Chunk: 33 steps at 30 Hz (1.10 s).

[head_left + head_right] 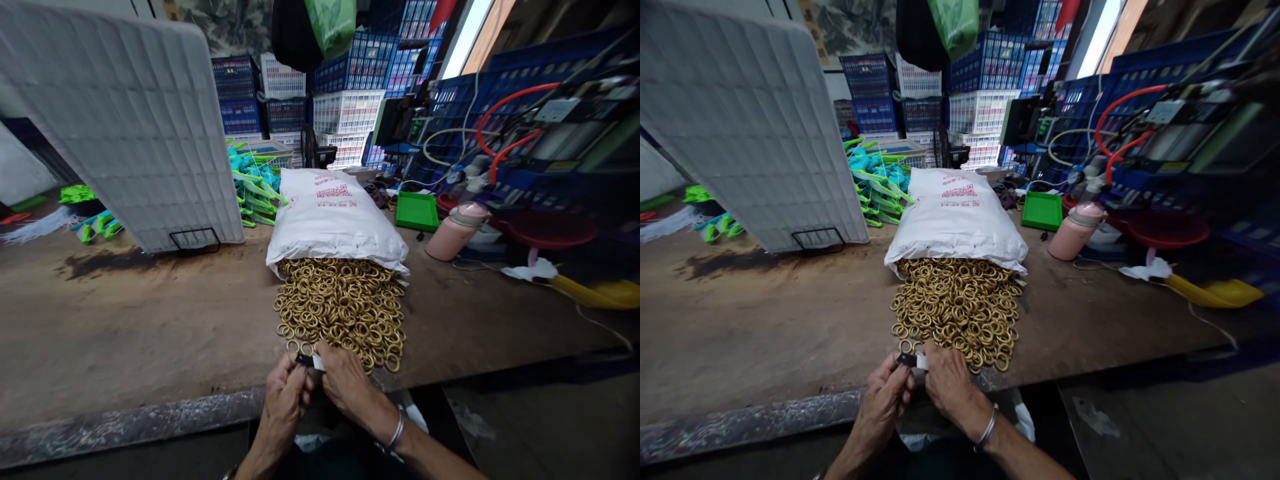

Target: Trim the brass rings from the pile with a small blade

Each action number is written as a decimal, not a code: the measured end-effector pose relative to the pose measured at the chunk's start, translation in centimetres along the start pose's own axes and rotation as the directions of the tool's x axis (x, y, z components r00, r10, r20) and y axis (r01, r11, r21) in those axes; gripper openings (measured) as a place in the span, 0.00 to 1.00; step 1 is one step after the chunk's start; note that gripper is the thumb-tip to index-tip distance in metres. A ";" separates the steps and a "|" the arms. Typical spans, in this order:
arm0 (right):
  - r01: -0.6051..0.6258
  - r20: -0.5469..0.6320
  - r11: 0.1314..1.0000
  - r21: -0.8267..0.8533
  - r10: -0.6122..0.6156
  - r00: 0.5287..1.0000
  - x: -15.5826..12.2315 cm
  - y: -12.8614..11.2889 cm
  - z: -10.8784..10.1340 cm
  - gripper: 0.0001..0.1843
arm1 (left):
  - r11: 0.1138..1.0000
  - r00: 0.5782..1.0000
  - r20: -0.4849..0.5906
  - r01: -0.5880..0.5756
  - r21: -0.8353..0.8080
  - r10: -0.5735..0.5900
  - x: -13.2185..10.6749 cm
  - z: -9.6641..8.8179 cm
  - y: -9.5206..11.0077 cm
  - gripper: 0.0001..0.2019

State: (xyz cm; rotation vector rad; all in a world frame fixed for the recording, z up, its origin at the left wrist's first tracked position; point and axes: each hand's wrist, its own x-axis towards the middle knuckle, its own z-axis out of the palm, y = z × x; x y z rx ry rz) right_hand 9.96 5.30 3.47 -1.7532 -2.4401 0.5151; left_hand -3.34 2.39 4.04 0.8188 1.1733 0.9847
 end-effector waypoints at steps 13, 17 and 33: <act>-0.009 -0.054 0.999 -0.031 0.008 0.998 1.0 -0.2 3.1 0.14 | 0.853 0.998 0.043 0.070 -0.517 -0.056 -1.8 -3.0 0.1 0.11; -0.034 -0.050 0.992 -0.119 0.028 0.998 1.3 -0.9 3.1 0.14 | 0.779 0.996 0.036 0.091 -0.620 -0.087 -1.1 -3.9 -0.2 0.07; -0.083 0.068 0.645 0.759 0.049 0.996 1.4 0.1 0.0 0.10 | 0.984 0.994 -0.109 -0.023 -0.176 0.004 1.1 -2.5 -0.8 0.15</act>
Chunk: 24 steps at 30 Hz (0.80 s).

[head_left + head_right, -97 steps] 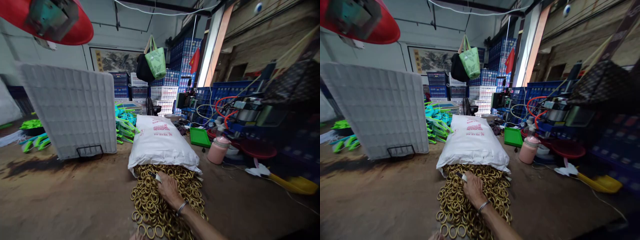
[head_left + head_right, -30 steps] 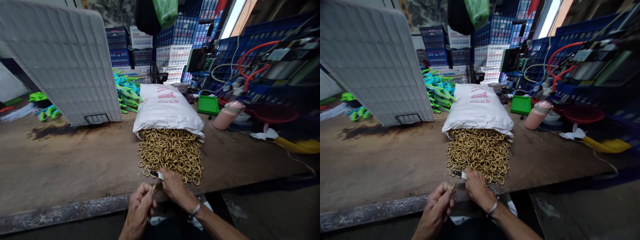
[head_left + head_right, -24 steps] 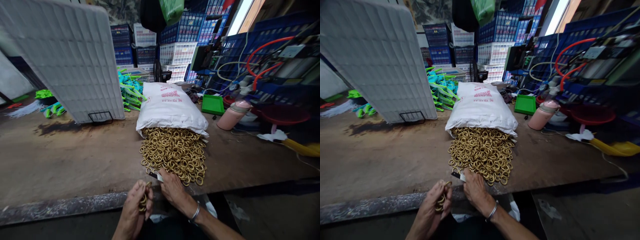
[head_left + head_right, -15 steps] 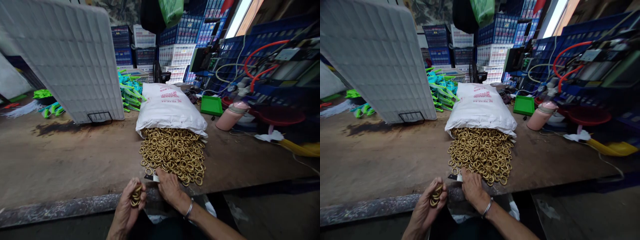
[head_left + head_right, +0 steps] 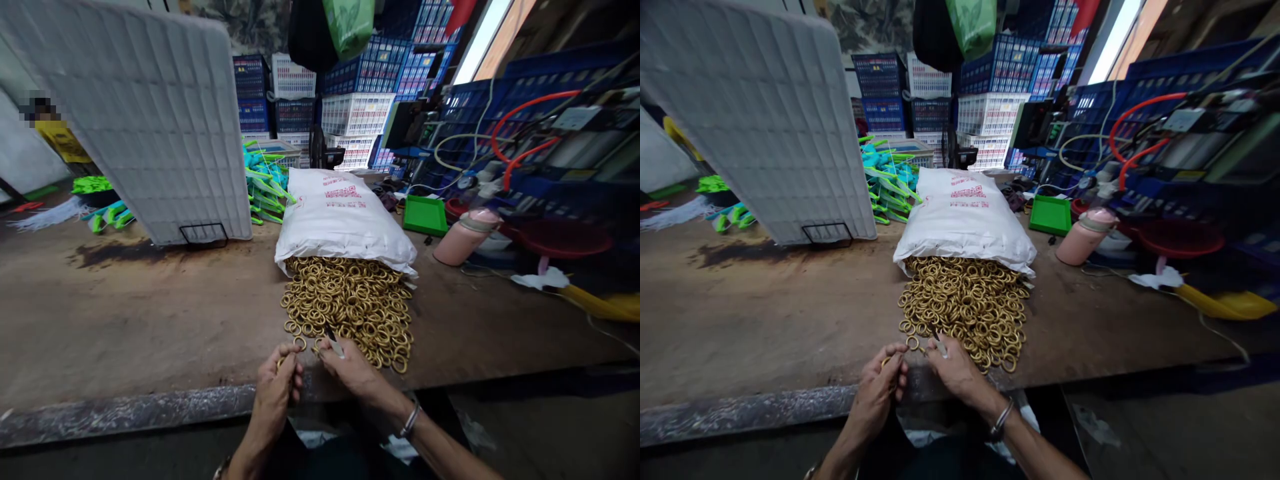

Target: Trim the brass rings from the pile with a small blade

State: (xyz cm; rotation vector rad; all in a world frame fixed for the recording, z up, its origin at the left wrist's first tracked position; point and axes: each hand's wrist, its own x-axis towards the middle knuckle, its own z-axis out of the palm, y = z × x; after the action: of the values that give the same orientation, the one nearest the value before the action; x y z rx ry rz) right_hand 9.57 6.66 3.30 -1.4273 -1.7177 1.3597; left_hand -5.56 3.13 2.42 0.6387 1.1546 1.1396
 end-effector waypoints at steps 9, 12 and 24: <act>-0.062 0.049 0.984 0.170 0.055 0.997 -0.2 0.2 0.8 0.13 | 0.963 0.993 0.014 -0.117 0.242 0.117 0.1 1.8 -0.5 0.12; -0.026 -0.024 0.995 0.093 0.028 0.999 -0.1 0.1 0.9 0.15 | 0.958 0.988 0.027 -0.155 0.239 0.154 -0.1 1.9 -0.5 0.11; -0.009 -0.057 0.999 0.045 0.011 0.998 0.2 0.0 1.0 0.14 | 0.982 0.976 0.215 -0.017 0.188 -0.024 -0.4 1.4 -0.1 0.14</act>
State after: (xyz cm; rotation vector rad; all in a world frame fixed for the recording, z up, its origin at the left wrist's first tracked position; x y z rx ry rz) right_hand 8.63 6.52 2.90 -1.4376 -1.6360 1.3415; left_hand -4.23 2.94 2.95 0.8845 1.0821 0.9378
